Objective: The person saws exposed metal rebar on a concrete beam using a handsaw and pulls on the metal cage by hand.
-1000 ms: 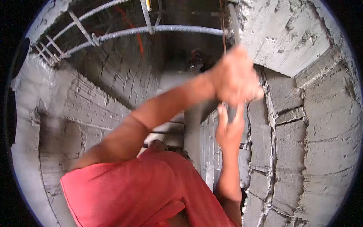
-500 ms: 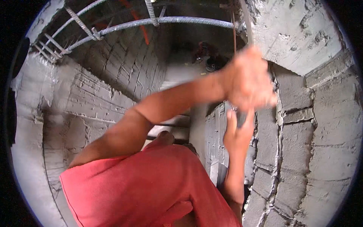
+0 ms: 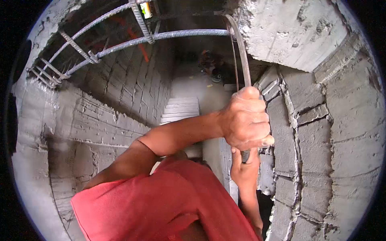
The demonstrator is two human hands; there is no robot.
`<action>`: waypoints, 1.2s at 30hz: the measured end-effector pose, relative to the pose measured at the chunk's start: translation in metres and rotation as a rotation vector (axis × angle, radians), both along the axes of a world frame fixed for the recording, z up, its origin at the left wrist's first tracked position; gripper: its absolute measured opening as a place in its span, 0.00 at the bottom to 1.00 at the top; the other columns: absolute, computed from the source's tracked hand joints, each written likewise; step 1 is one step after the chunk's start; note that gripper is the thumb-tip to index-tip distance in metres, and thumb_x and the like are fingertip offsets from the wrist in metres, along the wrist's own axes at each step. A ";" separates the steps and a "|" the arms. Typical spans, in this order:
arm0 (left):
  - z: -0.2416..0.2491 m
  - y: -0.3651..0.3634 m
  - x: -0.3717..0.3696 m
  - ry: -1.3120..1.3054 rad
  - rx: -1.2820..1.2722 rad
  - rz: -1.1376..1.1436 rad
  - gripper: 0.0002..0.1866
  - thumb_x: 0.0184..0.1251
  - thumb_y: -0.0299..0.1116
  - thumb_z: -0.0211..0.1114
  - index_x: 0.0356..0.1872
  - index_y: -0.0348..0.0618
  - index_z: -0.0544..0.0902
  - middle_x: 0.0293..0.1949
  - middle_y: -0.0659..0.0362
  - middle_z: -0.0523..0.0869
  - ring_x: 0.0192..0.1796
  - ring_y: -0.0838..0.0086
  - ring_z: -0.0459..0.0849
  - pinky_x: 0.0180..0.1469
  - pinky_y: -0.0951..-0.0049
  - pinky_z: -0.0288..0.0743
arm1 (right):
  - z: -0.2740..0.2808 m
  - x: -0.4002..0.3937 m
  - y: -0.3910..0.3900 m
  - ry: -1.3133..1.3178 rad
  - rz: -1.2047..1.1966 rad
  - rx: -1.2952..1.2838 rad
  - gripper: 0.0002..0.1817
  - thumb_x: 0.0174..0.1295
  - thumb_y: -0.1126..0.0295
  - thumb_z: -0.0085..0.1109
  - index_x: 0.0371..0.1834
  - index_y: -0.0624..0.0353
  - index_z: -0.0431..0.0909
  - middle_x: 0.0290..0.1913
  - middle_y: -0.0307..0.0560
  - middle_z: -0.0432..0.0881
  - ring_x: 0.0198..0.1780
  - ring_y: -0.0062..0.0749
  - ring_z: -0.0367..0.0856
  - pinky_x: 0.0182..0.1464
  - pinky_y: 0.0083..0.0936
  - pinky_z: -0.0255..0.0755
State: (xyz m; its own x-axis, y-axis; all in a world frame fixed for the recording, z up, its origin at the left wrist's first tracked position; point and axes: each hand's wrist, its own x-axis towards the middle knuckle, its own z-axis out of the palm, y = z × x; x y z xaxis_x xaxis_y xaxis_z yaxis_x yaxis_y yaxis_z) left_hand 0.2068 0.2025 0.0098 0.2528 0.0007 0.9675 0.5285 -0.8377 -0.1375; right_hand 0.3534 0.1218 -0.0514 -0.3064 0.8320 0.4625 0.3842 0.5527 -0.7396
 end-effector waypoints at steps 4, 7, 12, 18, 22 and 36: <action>0.036 0.057 -0.040 0.120 0.165 0.133 0.22 0.57 0.46 0.68 0.11 0.56 0.66 0.13 0.66 0.64 0.18 0.72 0.67 0.33 0.62 0.62 | 0.029 -0.042 0.055 0.122 0.020 -0.094 0.15 0.72 0.67 0.61 0.53 0.66 0.72 0.30 0.56 0.78 0.30 0.41 0.76 0.37 0.38 0.73; 0.023 0.030 -0.028 0.074 0.057 0.079 0.21 0.57 0.46 0.67 0.11 0.56 0.68 0.12 0.66 0.66 0.19 0.70 0.68 0.32 0.62 0.63 | 0.024 -0.028 0.035 0.028 0.010 -0.009 0.15 0.72 0.68 0.60 0.55 0.64 0.72 0.33 0.55 0.80 0.33 0.42 0.78 0.39 0.39 0.74; 0.006 0.003 -0.009 0.023 -0.055 0.000 0.21 0.57 0.47 0.69 0.11 0.55 0.69 0.13 0.65 0.71 0.20 0.68 0.70 0.33 0.61 0.63 | 0.004 -0.003 -0.002 0.035 0.022 0.040 0.17 0.72 0.70 0.60 0.59 0.66 0.73 0.44 0.59 0.83 0.44 0.41 0.81 0.50 0.39 0.74; 0.043 0.048 -0.041 0.092 0.116 0.099 0.21 0.51 0.46 0.70 0.11 0.57 0.66 0.12 0.66 0.64 0.20 0.71 0.69 0.32 0.61 0.62 | 0.043 -0.034 0.038 -0.027 -0.025 -0.036 0.21 0.70 0.73 0.60 0.63 0.70 0.71 0.49 0.71 0.84 0.51 0.66 0.85 0.53 0.44 0.77; -0.015 -0.015 0.013 0.037 -0.111 -0.060 0.15 0.38 0.45 0.65 0.11 0.60 0.65 0.13 0.67 0.62 0.21 0.69 0.68 0.29 0.61 0.61 | -0.007 0.015 -0.023 -0.046 -0.051 0.084 0.15 0.71 0.68 0.60 0.55 0.65 0.74 0.38 0.59 0.84 0.37 0.49 0.83 0.44 0.41 0.76; 0.024 0.015 -0.018 0.182 0.047 0.140 0.16 0.46 0.43 0.68 0.13 0.57 0.68 0.16 0.65 0.63 0.21 0.70 0.66 0.33 0.61 0.61 | 0.004 -0.005 0.020 0.005 0.029 0.038 0.23 0.68 0.74 0.57 0.65 0.69 0.70 0.48 0.71 0.83 0.51 0.66 0.84 0.52 0.43 0.77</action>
